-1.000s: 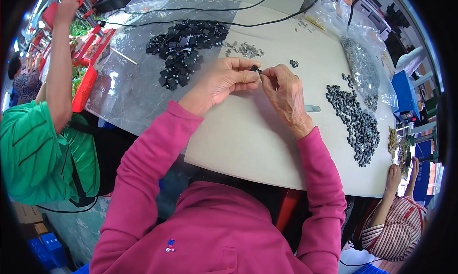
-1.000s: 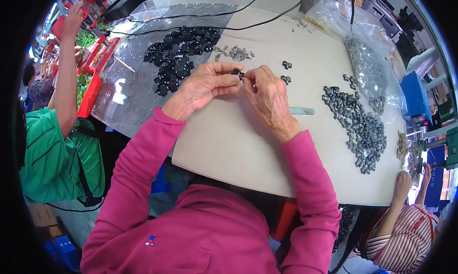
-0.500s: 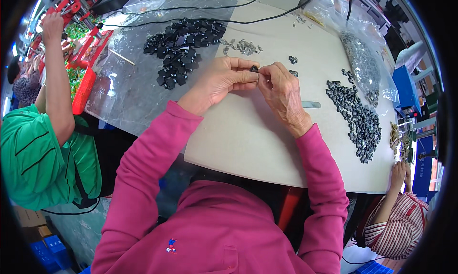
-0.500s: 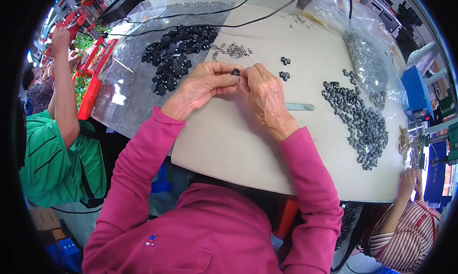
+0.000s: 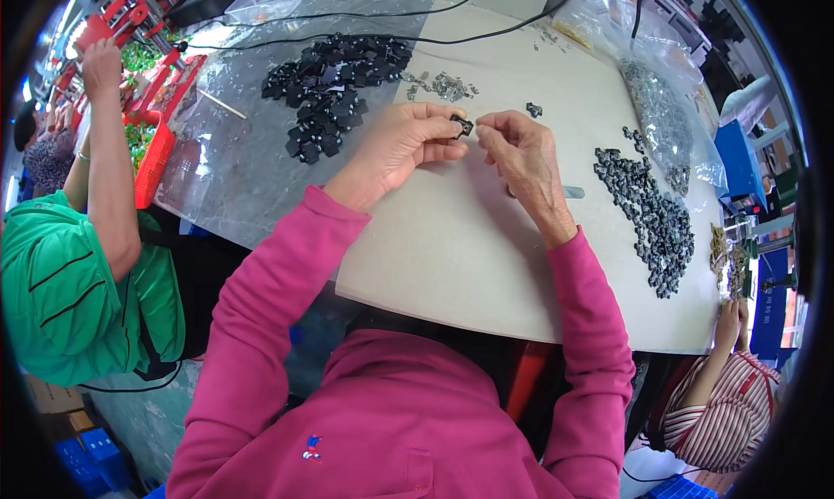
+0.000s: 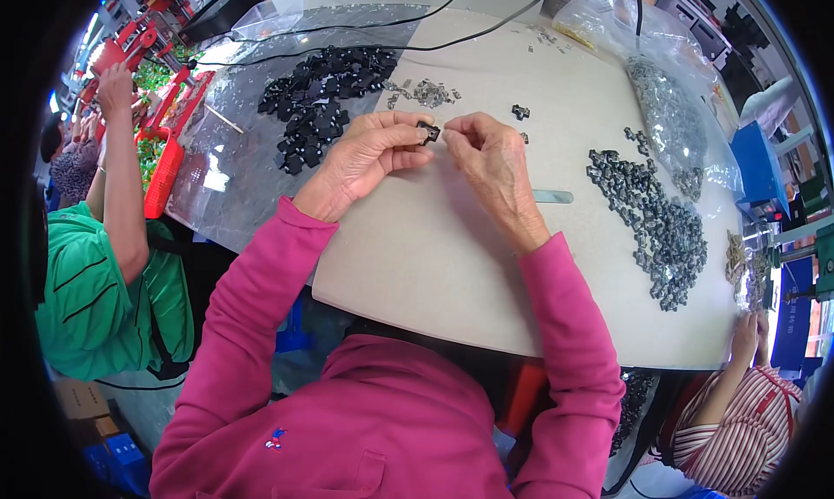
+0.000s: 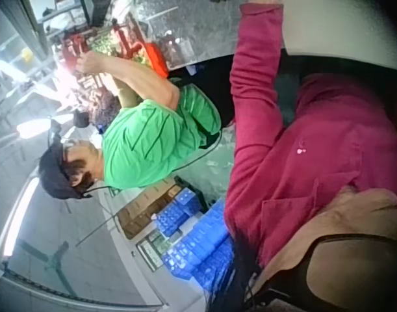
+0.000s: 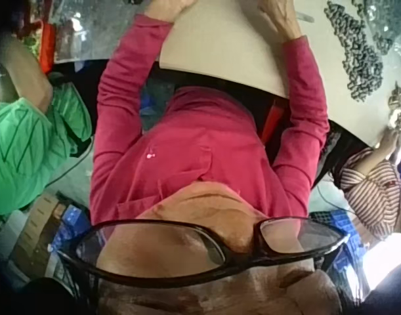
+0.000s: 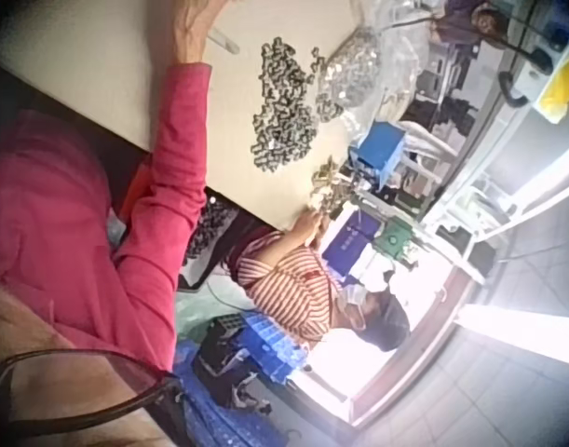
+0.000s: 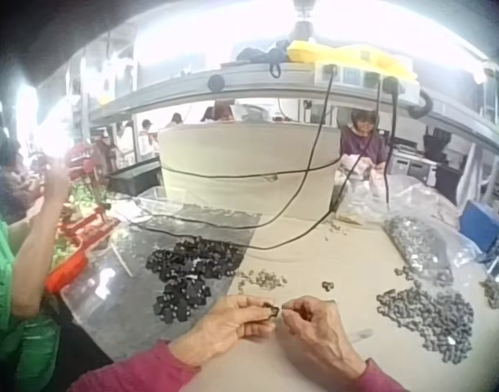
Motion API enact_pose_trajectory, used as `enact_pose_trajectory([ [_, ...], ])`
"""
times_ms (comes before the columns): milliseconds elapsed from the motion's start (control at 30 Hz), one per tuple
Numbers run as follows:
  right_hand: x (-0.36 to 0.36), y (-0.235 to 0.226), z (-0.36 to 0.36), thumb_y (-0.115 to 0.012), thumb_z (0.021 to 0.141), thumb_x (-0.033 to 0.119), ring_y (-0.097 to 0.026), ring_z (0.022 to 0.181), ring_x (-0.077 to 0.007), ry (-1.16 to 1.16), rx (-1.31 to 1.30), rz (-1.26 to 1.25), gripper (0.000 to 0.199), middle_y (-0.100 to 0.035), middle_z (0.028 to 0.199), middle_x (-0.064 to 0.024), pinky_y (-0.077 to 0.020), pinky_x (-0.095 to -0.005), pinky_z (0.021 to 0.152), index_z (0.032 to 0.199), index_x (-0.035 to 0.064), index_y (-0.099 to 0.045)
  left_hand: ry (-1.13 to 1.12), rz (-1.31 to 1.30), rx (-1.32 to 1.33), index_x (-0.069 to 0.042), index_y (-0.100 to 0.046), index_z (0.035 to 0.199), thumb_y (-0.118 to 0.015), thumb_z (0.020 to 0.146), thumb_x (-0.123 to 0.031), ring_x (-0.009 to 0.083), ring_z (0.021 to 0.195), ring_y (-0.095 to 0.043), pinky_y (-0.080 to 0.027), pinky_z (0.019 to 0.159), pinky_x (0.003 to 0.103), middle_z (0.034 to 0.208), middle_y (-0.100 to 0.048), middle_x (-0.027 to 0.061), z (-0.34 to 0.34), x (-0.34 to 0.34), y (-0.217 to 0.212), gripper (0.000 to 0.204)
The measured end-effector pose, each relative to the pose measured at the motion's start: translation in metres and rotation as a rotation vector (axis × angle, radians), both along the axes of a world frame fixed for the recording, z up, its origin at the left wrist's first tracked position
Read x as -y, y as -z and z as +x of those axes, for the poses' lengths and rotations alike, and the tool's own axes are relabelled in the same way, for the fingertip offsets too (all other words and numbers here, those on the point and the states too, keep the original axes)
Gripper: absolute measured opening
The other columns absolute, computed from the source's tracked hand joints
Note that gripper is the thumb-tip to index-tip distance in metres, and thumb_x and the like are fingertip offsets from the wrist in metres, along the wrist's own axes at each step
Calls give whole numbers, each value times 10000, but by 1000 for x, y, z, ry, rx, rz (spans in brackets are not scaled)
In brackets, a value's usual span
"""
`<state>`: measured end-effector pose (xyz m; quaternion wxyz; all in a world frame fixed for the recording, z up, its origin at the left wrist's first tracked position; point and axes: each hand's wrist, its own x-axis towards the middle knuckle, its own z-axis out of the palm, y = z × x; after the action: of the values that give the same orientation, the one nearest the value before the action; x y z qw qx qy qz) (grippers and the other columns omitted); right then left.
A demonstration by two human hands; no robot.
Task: The person assembles small components by attaching metal clips to plastic pieces by hand and pressing them with a handheld punch tool.
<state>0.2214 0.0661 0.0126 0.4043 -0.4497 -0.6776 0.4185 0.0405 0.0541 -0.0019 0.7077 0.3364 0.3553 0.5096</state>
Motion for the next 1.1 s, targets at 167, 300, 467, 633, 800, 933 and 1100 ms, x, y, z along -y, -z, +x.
enact_pose_trajectory([
  [167,5,-5,-4,-601,812,98,-506,552,-66,2,-12,-99,159,-587,637,-36,-420,-223,496,825,-58,-628,-8,-8,-74,66,-570,1047,-630,819,-41,174,683,-655,-560,655,249,853,-630,101,4,3,-5,258],
  [300,5,-5,-3,-608,798,119,-499,546,-65,13,-31,-174,172,-577,629,-22,-412,-215,491,810,-51,-631,19,-12,-154,63,-569,1050,-646,809,-58,174,672,-657,-557,642,251,854,-634,98,1,5,-5,280],
  [467,2,-8,3,-629,811,202,-438,469,-34,-23,-11,-244,193,-514,568,24,-327,-192,399,797,10,-619,67,0,-129,62,-575,1040,-647,806,-66,170,677,-657,-555,638,254,843,-635,92,3,3,-7,277],
  [633,-19,-15,23,-603,791,157,-485,537,-64,-15,115,-132,204,-572,636,-8,-414,-214,479,792,-44,-632,37,1,-170,49,-576,1025,-665,794,-52,160,644,-658,-564,608,250,817,-636,90,7,-2,-2,267],
  [800,-37,-19,55,-602,789,159,-496,527,-78,171,122,8,198,-577,629,-17,-430,-227,490,788,-37,-634,9,144,-381,54,-579,994,-679,775,-76,134,600,-631,-536,560,225,762,-629,79,19,-15,-1,273],
  [933,-38,-14,57,-599,793,154,-504,524,-88,194,207,33,196,-572,612,-30,-437,-241,497,782,-39,-627,46,212,-516,68,-589,973,-672,759,-92,132,592,-619,-509,543,226,722,-625,76,37,-20,0,280],
  [1100,-35,-8,55,-594,793,154,-506,522,-90,184,242,53,205,-561,595,-41,-436,-246,500,771,-48,-617,-50,499,-951,45,-645,919,-652,726,-93,150,618,-627,-489,567,270,705,-646,98,44,-25,-1,238],
])
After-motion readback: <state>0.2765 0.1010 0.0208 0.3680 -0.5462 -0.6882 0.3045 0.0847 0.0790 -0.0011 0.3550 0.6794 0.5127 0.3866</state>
